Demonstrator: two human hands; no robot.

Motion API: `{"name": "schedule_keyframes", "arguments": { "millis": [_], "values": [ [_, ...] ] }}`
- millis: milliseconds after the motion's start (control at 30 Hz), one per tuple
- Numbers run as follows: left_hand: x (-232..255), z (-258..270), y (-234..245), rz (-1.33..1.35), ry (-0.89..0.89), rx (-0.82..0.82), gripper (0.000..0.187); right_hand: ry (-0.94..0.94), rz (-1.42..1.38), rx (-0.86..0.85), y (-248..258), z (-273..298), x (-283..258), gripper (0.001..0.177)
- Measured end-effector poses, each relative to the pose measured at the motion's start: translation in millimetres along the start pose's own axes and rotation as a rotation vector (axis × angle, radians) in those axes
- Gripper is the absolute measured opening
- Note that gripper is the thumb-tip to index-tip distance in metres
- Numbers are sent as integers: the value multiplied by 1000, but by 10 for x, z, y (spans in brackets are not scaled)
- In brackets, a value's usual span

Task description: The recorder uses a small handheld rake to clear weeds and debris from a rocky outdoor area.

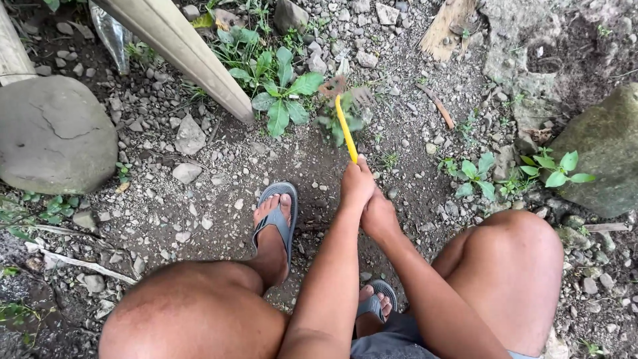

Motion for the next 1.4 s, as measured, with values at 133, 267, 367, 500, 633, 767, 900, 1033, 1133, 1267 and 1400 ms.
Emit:
{"name": "schedule_keyframes", "arguments": {
  "millis": [133,267,367,500,633,767,900,1033,1133,1267,1400],
  "values": [
    [-65,-122,-12,0,3,-7,56,30,71,-1,-230,-272,267,46],
    [-93,-8,-1,23,-19,30,57,68,2,1,-269,-227,338,47],
    [-75,48,18,35,-17,40,56,85,36,2,-251,-193,351,45],
    [-226,-16,-58,60,-11,29,56,98,116,-2,-304,-196,426,42],
    [-176,36,-21,72,-16,16,56,127,86,12,-275,-126,423,43],
    [-116,175,49,-6,-2,-52,57,112,48,15,-205,19,288,43],
    [-150,128,-11,-44,-23,-60,57,-9,-41,5,-170,102,201,45],
    [-192,139,43,-58,-15,-56,55,29,-64,9,-340,44,326,45],
    [-178,80,71,-50,-18,-57,54,-41,-36,-18,-357,-16,308,48],
    [-66,-40,122,85,48,-98,55,-44,-160,-42,-484,-161,409,47],
    [-130,-165,9,30,54,-81,59,60,-163,56,-592,-193,500,45]
  ]
}}
Point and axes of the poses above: each hand's wrist, its own z-axis away from the middle knuckle, its own y-axis out of the back of the hand, x = y × z, the point moved 2 cm from there along -z, towards the middle knuckle, and after that the axes turned 1 degree about y, right-handed, at the moved point
